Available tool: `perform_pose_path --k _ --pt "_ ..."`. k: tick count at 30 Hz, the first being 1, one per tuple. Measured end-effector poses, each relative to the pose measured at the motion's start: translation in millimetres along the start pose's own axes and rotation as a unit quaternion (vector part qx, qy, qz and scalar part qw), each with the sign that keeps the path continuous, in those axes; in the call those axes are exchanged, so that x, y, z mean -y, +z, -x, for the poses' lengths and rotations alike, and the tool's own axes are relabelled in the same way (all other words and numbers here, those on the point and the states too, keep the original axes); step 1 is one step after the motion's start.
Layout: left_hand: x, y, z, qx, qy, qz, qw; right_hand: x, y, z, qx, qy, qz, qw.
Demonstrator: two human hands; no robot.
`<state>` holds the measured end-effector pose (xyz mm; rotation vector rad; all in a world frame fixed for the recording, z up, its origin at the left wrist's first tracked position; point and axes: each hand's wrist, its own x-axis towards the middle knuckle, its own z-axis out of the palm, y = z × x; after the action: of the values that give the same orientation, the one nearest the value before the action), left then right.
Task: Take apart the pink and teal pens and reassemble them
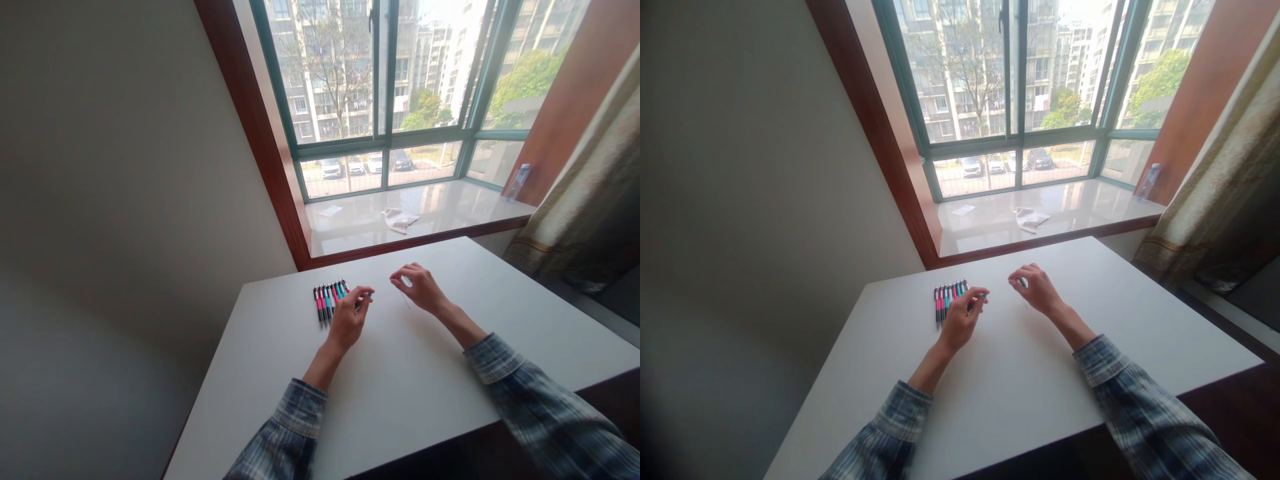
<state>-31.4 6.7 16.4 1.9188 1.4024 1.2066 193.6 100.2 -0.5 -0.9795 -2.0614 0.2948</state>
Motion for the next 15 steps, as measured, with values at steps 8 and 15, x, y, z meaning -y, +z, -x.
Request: perform_pose_path --k 8,15 --pt "-5.7 -9.3 -5.6 -0.089 -0.032 0.084 0.992 76.0 21.7 31.9 0.074 0.048 -0.163 0.983" --pt "-3.8 -7.3 -7.8 -0.124 -0.069 0.191 0.971 84.8 38.7 38.4 0.093 0.116 -0.302 0.942"
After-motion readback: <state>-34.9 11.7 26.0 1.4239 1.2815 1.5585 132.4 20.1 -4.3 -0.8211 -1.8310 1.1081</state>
